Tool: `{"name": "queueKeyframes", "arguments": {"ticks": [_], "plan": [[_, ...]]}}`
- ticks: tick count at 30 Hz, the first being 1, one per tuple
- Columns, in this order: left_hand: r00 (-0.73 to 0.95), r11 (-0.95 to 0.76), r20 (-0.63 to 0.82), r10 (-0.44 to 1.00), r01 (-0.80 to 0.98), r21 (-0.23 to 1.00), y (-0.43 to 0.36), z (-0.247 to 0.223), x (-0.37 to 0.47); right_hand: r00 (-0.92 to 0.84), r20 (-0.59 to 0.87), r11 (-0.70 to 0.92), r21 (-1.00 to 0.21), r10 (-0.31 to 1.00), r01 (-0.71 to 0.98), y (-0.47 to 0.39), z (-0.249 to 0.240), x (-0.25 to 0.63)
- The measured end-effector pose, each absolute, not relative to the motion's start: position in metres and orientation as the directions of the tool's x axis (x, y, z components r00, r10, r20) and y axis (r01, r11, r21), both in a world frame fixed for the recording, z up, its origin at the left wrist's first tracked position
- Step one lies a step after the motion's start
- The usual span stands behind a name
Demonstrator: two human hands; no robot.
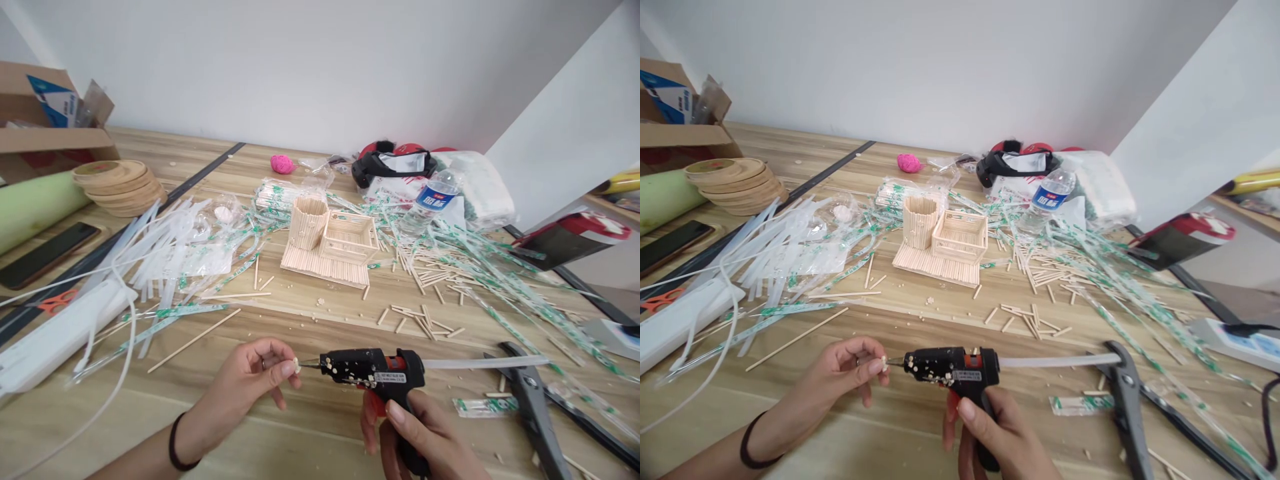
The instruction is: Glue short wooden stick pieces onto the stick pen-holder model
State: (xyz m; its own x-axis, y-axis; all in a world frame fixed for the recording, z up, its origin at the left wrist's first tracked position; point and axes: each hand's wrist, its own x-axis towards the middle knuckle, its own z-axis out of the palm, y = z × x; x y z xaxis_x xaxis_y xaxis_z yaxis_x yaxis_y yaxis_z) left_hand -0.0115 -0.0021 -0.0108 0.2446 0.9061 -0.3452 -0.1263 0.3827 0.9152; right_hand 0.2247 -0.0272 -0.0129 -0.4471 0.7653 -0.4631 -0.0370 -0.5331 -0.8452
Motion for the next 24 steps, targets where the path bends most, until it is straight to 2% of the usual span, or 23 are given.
{"name": "queueKeyframes", "arguments": {"ticks": [8,18,24], "plan": [[0.24,0.394,-0.362,0.901,-0.099,0.914,-0.0027,-0.0098,-0.012,-0.454,-0.439,-0.536,-0.837,0.776,-0.106,-0.0283,-0.0135,0.2245],[0.252,0.413,-0.379,0.89,-0.097,0.905,-0.0029,-0.0088,-0.0104,-0.488,-0.423,-0.517,-0.853,0.764,-0.07,-0.0277,-0.0169,0.2262],[0.246,0.401,-0.37,0.896,-0.093,0.911,-0.0026,-0.0087,-0.011,-0.447,-0.456,-0.532,-0.845,0.77,-0.053,-0.0283,-0.0122,0.2252]]}}
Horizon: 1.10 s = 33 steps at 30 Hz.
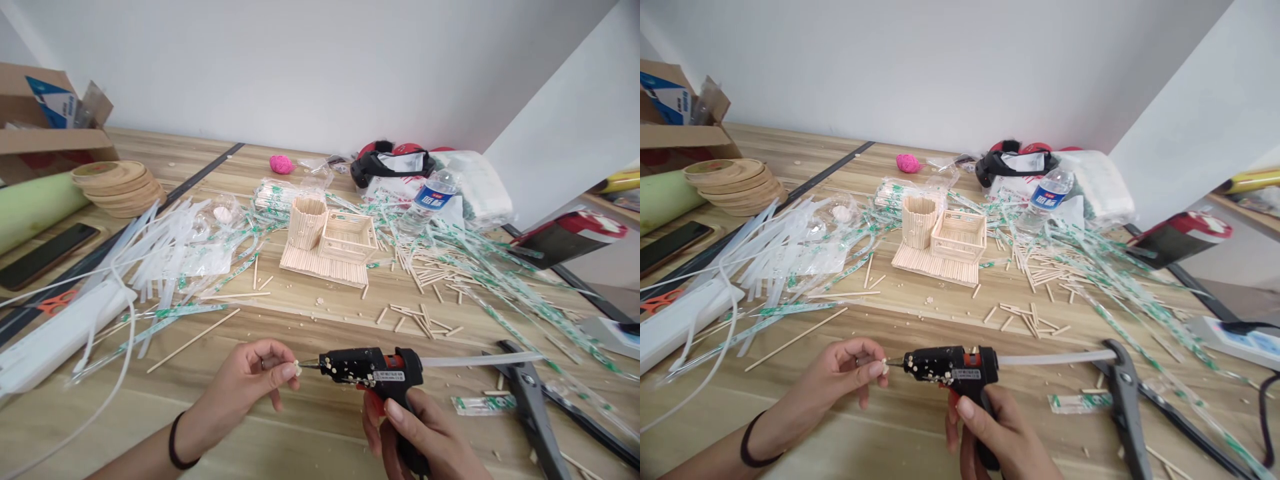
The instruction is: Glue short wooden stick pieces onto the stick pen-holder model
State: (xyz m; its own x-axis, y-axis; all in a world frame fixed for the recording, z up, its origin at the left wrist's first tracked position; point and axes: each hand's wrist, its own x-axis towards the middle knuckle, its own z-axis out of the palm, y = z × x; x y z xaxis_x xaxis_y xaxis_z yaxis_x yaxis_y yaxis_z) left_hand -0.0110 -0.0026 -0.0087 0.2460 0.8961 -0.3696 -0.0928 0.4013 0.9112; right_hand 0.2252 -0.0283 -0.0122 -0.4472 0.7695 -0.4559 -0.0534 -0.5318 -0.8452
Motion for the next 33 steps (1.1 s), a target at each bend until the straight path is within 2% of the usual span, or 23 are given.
{"name": "queueKeyframes", "arguments": {"ticks": [12,15,17,18,20,22,24,27,31,33], "plan": [[0.213,0.377,-0.351,0.912,-0.1,0.921,-0.002,-0.013,-0.012,-0.416,-0.46,-0.517,-0.855,0.784,-0.03,-0.029,-0.014,0.226],[0.174,0.38,-0.356,0.918,-0.133,0.915,0.0,-0.012,-0.014,-0.324,-0.436,-0.433,-0.897,0.84,0.087,-0.026,-0.017,0.23],[0.143,0.385,-0.365,0.92,-0.164,0.908,0.001,-0.01,-0.015,-0.13,-0.346,-0.301,-0.912,0.929,0.279,-0.02,-0.022,0.239],[0.131,0.388,-0.369,0.92,-0.179,0.904,0.001,-0.009,-0.016,-0.01,-0.265,-0.237,-0.878,0.964,0.415,-0.017,-0.025,0.246],[0.104,0.393,-0.379,0.92,-0.209,0.896,0.002,-0.005,-0.019,0.157,-0.071,-0.16,-0.717,0.985,0.678,-0.01,-0.032,0.264],[0.083,0.395,-0.387,0.918,-0.235,0.888,0.003,-0.002,-0.021,0.168,0.029,-0.125,-0.547,0.985,0.828,-0.003,-0.038,0.285],[0.071,0.396,-0.391,0.917,-0.251,0.883,0.003,0.001,-0.023,0.102,0.053,-0.065,-0.478,0.993,0.876,0.002,-0.043,0.303],[0.077,0.402,-0.396,0.915,-0.258,0.878,0.003,0.003,-0.024,0.021,0.073,0.016,-0.472,0.997,0.881,0.008,-0.048,0.323],[0.092,0.408,-0.398,0.913,-0.252,0.877,0.002,0.003,-0.023,0.014,0.048,0.01,-0.463,0.999,0.886,0.014,-0.041,0.332],[0.094,0.405,-0.394,0.914,-0.247,0.88,0.001,0.003,-0.022,0.038,0.099,0.01,-0.439,0.994,0.899,0.017,-0.03,0.325]]}}
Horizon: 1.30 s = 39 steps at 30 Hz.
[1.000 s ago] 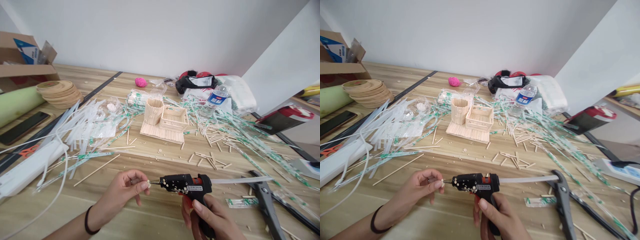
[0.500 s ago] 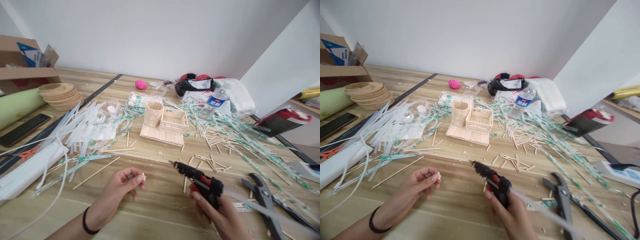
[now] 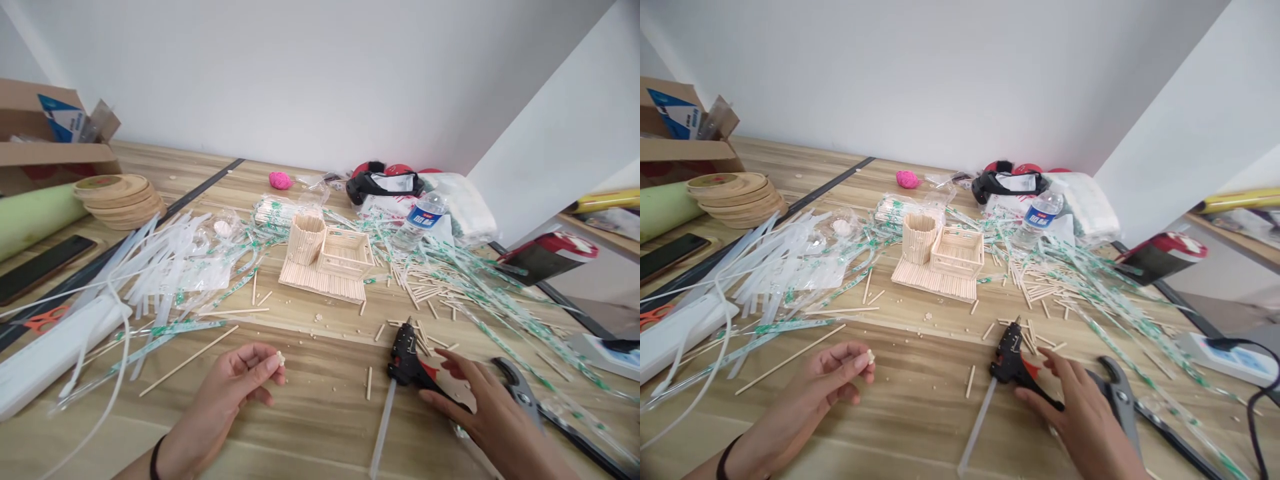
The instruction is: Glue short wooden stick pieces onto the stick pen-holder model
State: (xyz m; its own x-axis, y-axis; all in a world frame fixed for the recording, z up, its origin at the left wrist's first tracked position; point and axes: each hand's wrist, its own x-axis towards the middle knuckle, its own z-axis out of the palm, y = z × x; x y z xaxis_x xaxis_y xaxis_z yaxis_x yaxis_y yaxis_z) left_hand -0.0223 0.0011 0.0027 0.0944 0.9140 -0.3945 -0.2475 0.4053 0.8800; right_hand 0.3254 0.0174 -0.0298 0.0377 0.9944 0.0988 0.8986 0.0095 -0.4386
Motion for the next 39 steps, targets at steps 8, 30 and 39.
{"name": "queueKeyframes", "arguments": {"ticks": [8,30,39], "plan": [[0.095,0.417,-0.407,0.909,-0.255,0.872,0.001,0.002,-0.02,-0.297,0.047,0.275,-0.533,0.954,0.8,0.039,0.004,0.213],[0.085,0.376,-0.367,0.926,-0.171,0.911,0.006,-0.006,-0.023,-0.29,0.036,0.245,-0.645,0.956,0.724,0.062,-0.012,0.146],[0.103,0.318,-0.312,0.945,-0.044,0.947,0.002,-0.011,-0.022,-0.242,-0.218,-0.18,-0.969,0.945,0.17,0.023,-0.014,0.151]]}}
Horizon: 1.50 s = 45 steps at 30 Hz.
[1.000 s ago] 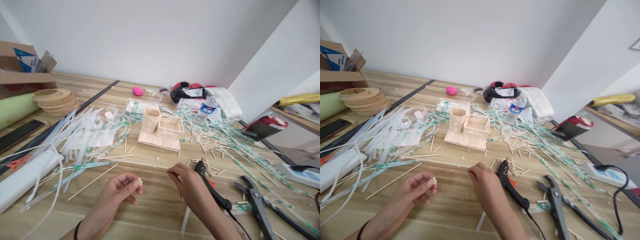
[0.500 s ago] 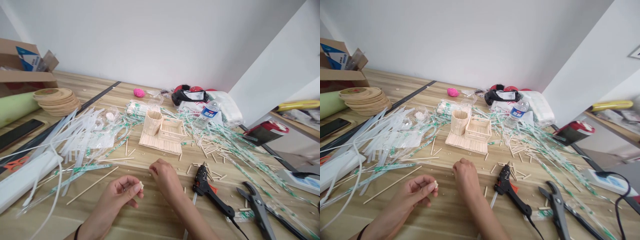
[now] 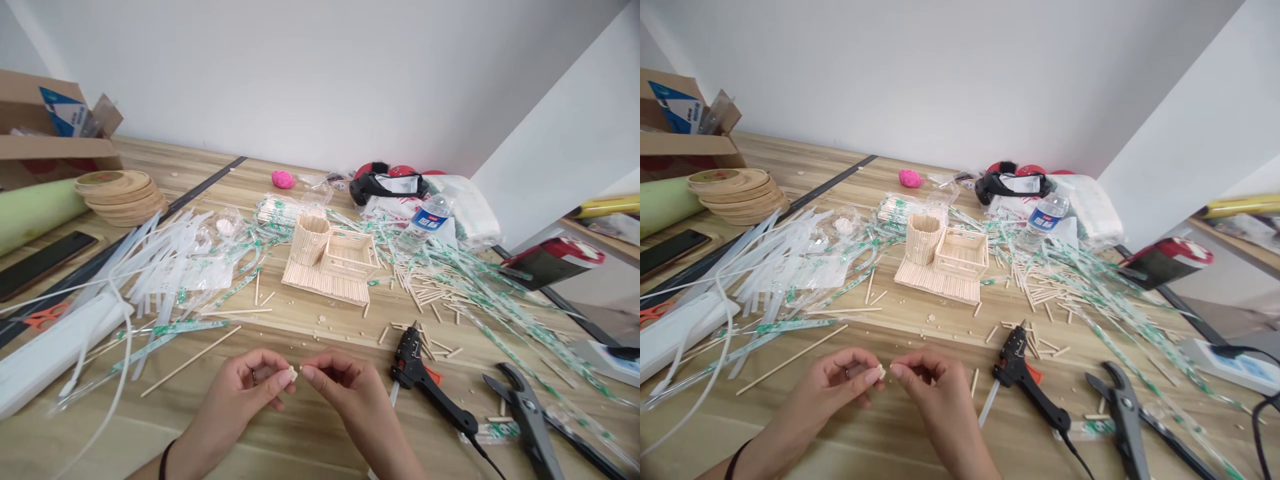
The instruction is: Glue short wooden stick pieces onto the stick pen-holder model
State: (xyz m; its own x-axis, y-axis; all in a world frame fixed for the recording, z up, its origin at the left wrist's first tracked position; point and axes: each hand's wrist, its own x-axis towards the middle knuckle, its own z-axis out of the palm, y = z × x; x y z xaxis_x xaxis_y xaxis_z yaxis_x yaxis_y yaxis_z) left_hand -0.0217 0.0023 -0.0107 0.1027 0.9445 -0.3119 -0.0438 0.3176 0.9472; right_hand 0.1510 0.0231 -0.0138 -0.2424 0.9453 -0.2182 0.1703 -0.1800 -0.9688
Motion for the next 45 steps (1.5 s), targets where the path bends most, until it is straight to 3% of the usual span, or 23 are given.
{"name": "queueKeyframes", "arguments": {"ticks": [12,26,36,45], "plan": [[0.083,0.277,-0.28,0.956,0.047,0.96,0.002,-0.011,-0.02,-0.299,-0.217,-0.187,-0.974,0.929,0.125,0.021,-0.01,0.15],[0.081,0.173,-0.192,0.978,0.197,0.965,-0.002,-0.013,-0.02,-0.226,-0.13,-0.08,-0.973,0.965,0.217,0.019,-0.01,0.148],[0.104,0.295,-0.299,0.949,0.053,0.954,0.005,-0.009,-0.021,-0.29,-0.152,-0.112,-0.983,0.945,0.148,0.021,-0.006,0.151],[0.085,0.312,-0.315,0.945,0.045,0.949,0.005,-0.009,-0.019,-0.244,-0.172,-0.116,-0.967,0.954,0.226,0.018,-0.007,0.149]]}}
